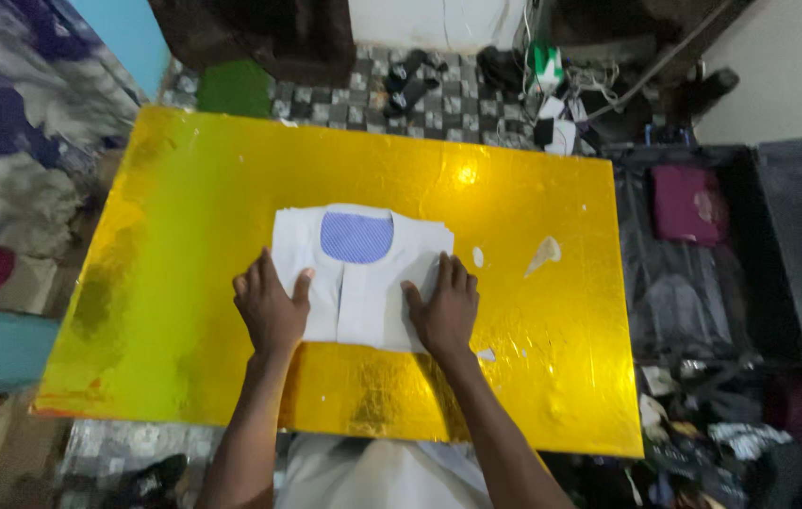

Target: The person folds a white t-shirt on a yellow table, then places it into a suitcase. They then fold a black t-shirt and a patterned shirt on the same table, placing each into the suitcase after folding.

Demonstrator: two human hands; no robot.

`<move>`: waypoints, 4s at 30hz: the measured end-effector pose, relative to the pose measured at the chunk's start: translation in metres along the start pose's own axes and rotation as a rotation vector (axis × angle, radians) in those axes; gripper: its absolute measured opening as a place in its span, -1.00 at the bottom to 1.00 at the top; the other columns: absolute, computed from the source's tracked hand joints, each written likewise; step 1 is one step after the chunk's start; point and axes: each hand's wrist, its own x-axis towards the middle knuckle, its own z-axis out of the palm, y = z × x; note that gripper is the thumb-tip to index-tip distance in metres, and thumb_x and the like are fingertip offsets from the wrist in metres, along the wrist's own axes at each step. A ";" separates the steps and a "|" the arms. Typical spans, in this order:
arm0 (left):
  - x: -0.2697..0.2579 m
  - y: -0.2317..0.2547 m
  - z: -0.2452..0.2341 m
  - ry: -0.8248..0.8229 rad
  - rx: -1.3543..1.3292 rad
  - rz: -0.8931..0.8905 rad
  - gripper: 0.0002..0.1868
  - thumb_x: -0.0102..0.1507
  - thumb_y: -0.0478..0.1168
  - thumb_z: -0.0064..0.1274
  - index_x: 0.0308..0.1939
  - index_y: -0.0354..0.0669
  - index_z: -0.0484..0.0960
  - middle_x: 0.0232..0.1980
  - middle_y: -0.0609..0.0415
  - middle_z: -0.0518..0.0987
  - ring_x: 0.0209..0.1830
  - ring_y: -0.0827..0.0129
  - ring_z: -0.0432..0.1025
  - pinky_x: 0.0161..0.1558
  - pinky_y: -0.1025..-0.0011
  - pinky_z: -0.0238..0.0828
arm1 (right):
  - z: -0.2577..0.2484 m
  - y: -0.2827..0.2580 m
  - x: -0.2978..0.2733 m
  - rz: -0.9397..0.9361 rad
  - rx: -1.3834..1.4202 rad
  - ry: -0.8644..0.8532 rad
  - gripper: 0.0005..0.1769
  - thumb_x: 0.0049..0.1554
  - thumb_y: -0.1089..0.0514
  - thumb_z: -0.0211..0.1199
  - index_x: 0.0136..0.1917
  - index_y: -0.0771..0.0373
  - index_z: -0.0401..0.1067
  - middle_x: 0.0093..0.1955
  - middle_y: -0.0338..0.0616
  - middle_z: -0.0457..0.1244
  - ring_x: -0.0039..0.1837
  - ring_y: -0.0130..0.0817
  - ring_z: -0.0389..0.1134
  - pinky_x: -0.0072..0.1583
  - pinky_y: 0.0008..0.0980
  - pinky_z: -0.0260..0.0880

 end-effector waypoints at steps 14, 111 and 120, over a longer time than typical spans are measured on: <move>0.041 -0.007 -0.029 -0.631 -0.831 -0.322 -0.46 0.07 -0.25 0.35 0.09 -0.43 0.65 -0.01 -0.14 0.73 -0.10 0.09 0.63 -0.04 0.21 0.55 | -0.037 -0.012 0.003 0.449 0.231 -0.323 -0.28 -0.25 -0.07 0.57 0.11 0.33 0.51 0.07 0.18 0.43 0.14 0.04 0.47 0.23 -0.13 0.42; -0.182 0.666 0.788 -1.321 -0.635 -0.108 -0.39 0.19 -0.20 0.28 0.28 -0.26 0.44 0.05 -0.04 0.68 -0.02 0.27 0.58 0.04 0.25 0.50 | -0.082 0.907 0.085 1.511 0.700 0.360 -0.40 0.06 0.13 0.50 0.28 0.43 0.42 0.02 0.03 0.29 0.00 -0.19 0.34 -0.04 -0.20 0.38; -0.202 0.698 0.786 -1.428 -0.782 -0.303 -0.34 0.12 -0.24 0.32 0.25 -0.25 0.39 -0.11 0.06 0.57 -0.26 0.34 0.55 -0.39 0.34 0.61 | -0.102 0.957 0.084 1.356 1.112 0.875 -0.54 0.09 0.31 0.31 0.27 0.31 0.41 0.11 -0.15 0.39 0.06 -0.31 0.45 0.06 -0.31 0.50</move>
